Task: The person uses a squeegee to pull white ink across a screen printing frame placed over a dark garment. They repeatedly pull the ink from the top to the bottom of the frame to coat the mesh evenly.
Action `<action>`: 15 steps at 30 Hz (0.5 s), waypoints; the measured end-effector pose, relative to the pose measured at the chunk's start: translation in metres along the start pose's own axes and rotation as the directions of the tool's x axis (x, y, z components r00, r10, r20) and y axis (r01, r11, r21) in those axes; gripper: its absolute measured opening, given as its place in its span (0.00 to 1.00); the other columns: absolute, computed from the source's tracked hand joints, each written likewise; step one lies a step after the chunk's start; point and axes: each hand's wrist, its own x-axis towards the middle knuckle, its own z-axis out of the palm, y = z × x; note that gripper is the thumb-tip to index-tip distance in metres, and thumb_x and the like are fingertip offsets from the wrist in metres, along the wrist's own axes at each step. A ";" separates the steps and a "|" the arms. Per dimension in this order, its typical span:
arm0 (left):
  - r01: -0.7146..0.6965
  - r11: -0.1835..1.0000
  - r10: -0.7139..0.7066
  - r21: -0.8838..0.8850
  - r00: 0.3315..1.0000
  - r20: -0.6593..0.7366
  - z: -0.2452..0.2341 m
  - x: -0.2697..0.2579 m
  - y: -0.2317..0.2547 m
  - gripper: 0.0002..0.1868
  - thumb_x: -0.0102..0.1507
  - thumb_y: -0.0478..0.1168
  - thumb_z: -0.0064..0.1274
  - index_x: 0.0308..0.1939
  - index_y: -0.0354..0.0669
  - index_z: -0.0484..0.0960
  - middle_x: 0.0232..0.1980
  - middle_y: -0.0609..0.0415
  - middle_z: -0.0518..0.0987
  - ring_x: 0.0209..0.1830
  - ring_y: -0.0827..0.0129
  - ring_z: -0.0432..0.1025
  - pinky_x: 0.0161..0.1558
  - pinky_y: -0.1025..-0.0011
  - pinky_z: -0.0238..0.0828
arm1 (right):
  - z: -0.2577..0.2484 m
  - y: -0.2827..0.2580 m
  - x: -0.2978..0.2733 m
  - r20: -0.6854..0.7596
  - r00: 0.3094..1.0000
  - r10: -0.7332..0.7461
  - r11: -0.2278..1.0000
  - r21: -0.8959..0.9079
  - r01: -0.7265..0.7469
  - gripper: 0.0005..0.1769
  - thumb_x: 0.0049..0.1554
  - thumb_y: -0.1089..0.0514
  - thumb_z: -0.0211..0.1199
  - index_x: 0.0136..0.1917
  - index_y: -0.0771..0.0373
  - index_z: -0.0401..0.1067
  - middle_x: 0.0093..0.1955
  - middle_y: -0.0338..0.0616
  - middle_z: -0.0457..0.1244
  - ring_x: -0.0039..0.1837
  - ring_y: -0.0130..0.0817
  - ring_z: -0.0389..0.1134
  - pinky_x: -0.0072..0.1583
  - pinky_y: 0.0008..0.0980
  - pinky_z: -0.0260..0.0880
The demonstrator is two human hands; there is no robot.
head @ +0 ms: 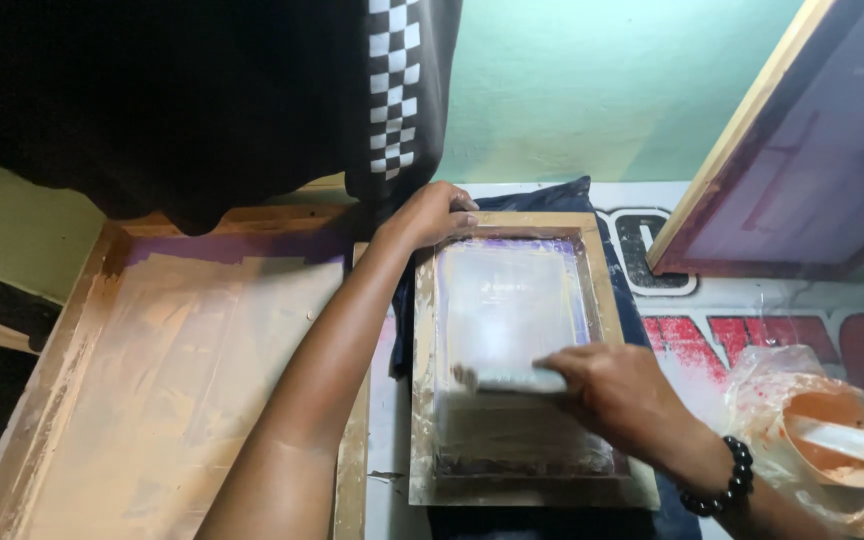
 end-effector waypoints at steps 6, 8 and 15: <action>0.011 0.994 -0.012 -0.108 1.000 -0.003 -0.011 -0.013 -0.007 0.13 0.59 0.54 0.63 0.46 0.62 0.89 0.52 0.56 0.86 0.59 0.57 0.77 0.61 0.59 0.73 | -0.010 0.021 0.112 -0.263 0.954 -0.146 0.959 -0.276 0.070 0.13 0.47 0.49 0.72 0.48 0.43 0.78 0.42 0.31 0.72 0.46 0.39 0.75 0.46 0.40 0.76; 0.002 0.985 -0.006 -0.174 1.000 -0.022 0.001 0.009 -0.027 0.14 0.59 0.54 0.64 0.46 0.61 0.89 0.52 0.55 0.86 0.59 0.56 0.77 0.60 0.59 0.73 | -0.004 0.020 0.135 -0.269 0.950 -0.158 0.959 -0.271 0.083 0.09 0.51 0.51 0.67 0.47 0.44 0.77 0.40 0.33 0.71 0.45 0.42 0.74 0.45 0.43 0.76; -0.037 0.957 0.030 -0.286 0.999 -0.032 0.015 0.014 -0.039 0.14 0.58 0.55 0.65 0.45 0.59 0.89 0.50 0.53 0.86 0.58 0.55 0.78 0.59 0.58 0.73 | 0.016 0.008 0.109 -0.125 0.977 -0.175 0.954 -0.267 0.136 0.05 0.54 0.54 0.59 0.43 0.49 0.75 0.33 0.37 0.68 0.41 0.44 0.73 0.43 0.43 0.75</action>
